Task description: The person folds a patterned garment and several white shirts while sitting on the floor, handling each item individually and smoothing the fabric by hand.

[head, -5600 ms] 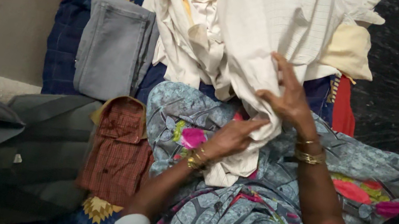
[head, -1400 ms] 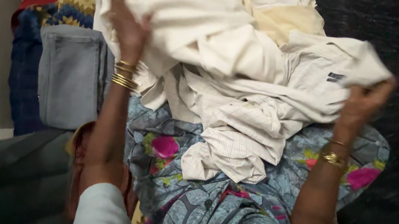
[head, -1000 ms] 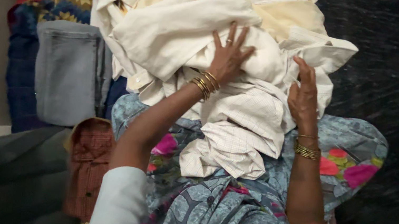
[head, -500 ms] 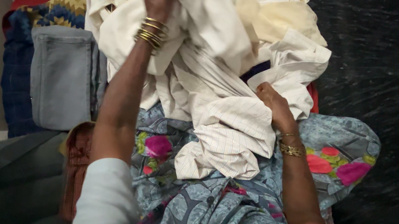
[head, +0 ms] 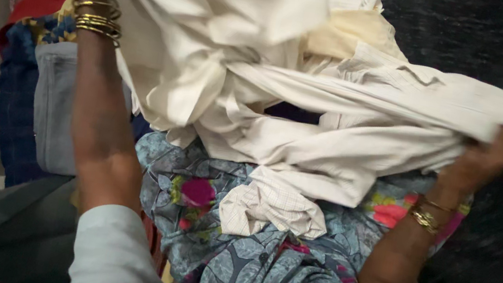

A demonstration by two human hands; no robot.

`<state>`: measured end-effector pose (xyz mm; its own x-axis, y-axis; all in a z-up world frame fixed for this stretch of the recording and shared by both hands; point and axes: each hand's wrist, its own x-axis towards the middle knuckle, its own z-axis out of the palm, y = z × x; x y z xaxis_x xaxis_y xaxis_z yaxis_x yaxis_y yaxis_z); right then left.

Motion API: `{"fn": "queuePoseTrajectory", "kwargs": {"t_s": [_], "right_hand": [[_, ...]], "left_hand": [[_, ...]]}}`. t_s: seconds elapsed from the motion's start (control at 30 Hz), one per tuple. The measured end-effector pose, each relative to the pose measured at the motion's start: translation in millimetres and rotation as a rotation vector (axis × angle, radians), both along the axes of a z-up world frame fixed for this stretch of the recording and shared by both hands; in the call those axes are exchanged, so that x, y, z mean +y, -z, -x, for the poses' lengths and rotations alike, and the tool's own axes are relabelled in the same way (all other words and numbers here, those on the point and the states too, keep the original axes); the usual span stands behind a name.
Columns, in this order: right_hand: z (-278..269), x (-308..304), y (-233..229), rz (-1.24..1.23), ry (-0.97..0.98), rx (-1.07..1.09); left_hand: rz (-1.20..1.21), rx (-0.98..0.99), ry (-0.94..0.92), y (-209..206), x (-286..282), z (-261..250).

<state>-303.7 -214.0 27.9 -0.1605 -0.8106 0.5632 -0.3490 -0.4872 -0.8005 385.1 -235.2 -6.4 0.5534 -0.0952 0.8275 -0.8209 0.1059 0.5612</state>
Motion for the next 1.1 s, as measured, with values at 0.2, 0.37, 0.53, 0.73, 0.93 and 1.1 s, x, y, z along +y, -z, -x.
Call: {"fn": "queuePoseTrajectory", "kwargs": {"t_s": [0.2, 0.37, 0.53, 0.73, 0.93, 1.1], "right_hand": [[32.4, 5.4, 21.4, -0.035, -0.199, -0.737], [-15.5, 19.4, 16.9, -0.159, -0.259, -0.494], [-35.1, 17.6, -2.8, -0.116, -0.341, -0.478], [-33.6, 13.7, -8.1, -0.087, -0.378, -0.466], [-37.1, 3.1, -17.7, -0.072, -0.364, -0.485], [-41.1, 5.9, -12.6, -0.088, -0.361, -0.489]], "left_hand": [[-0.626, 0.239, 0.122, 24.5, 34.7, 51.1], [-1.232, -0.061, 0.156, -5.5, 57.0, 169.6], [-1.419, -0.452, 0.540, -31.5, 115.8, 266.5], [-1.518, -0.748, 0.361, 17.7, 126.4, 248.9], [-1.157, -0.431, 0.427, 31.8, 61.6, 214.0], [-1.058, -0.527, 0.178, 32.1, 14.4, 180.0]]}}
